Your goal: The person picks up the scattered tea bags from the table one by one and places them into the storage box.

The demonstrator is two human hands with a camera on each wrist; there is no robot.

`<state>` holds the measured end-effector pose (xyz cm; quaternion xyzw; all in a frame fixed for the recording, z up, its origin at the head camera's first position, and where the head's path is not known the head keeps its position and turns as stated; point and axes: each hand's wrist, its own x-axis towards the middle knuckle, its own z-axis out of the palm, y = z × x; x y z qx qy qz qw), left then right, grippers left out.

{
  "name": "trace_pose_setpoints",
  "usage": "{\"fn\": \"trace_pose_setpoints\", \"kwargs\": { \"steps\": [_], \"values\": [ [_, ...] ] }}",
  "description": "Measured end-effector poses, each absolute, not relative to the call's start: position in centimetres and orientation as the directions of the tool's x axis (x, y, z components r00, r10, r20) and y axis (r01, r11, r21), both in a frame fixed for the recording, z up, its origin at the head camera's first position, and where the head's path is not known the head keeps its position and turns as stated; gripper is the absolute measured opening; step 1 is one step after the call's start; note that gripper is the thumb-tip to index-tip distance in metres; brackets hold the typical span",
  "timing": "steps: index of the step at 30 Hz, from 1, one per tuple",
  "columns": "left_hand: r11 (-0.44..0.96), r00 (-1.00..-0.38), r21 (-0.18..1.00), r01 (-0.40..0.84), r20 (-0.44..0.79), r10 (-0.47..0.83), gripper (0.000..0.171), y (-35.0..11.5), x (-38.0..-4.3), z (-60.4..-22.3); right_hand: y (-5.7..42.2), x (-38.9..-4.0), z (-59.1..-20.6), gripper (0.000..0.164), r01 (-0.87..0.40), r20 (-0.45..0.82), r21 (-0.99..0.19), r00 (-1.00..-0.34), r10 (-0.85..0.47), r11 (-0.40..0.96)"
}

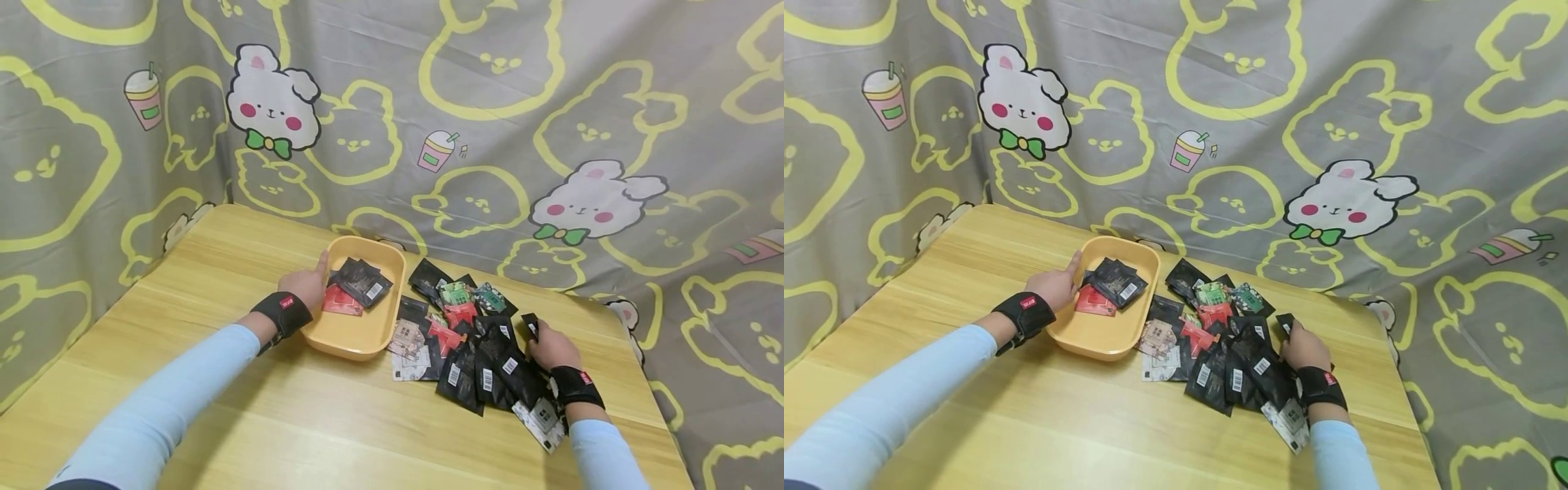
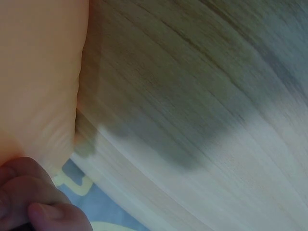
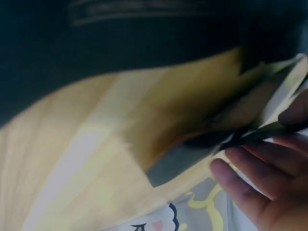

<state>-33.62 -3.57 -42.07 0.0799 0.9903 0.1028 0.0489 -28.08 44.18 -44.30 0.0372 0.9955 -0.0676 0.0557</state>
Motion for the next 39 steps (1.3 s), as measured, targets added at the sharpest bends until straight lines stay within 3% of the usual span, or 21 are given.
{"fn": "trace_pose_setpoints", "kwargs": {
  "steps": [7,17,29,34,39],
  "values": [
    [0.970,-0.983,0.193,0.148,-0.076,0.165,0.060,-4.4,-33.6,-42.2,43.0,-28.5,-44.1,0.036,0.030,0.174,-0.103,-0.984,0.048,0.994],
    [0.972,-0.986,0.182,0.152,-0.047,0.163,0.060,-5.1,-33.9,-42.3,33.7,-31.4,-40.9,0.039,-0.204,0.309,-0.075,-0.935,-0.172,0.976],
    [0.970,-0.986,0.192,0.152,-0.033,0.161,0.060,-4.9,-32.8,-41.6,19.2,-33.3,-39.2,0.037,-0.515,0.366,0.057,-0.786,-0.498,0.855],
    [0.968,-0.984,0.191,0.163,-0.036,0.173,0.060,-4.4,-33.0,-41.9,16.0,-34.2,-39.7,0.037,-0.546,0.334,0.076,-0.774,-0.537,0.834],
    [0.969,-0.984,0.186,0.163,-0.046,0.174,0.063,-4.2,-33.3,-42.5,14.6,-34.3,-40.3,0.048,-0.585,0.214,0.084,-0.780,-0.588,0.807]
  ]
}}
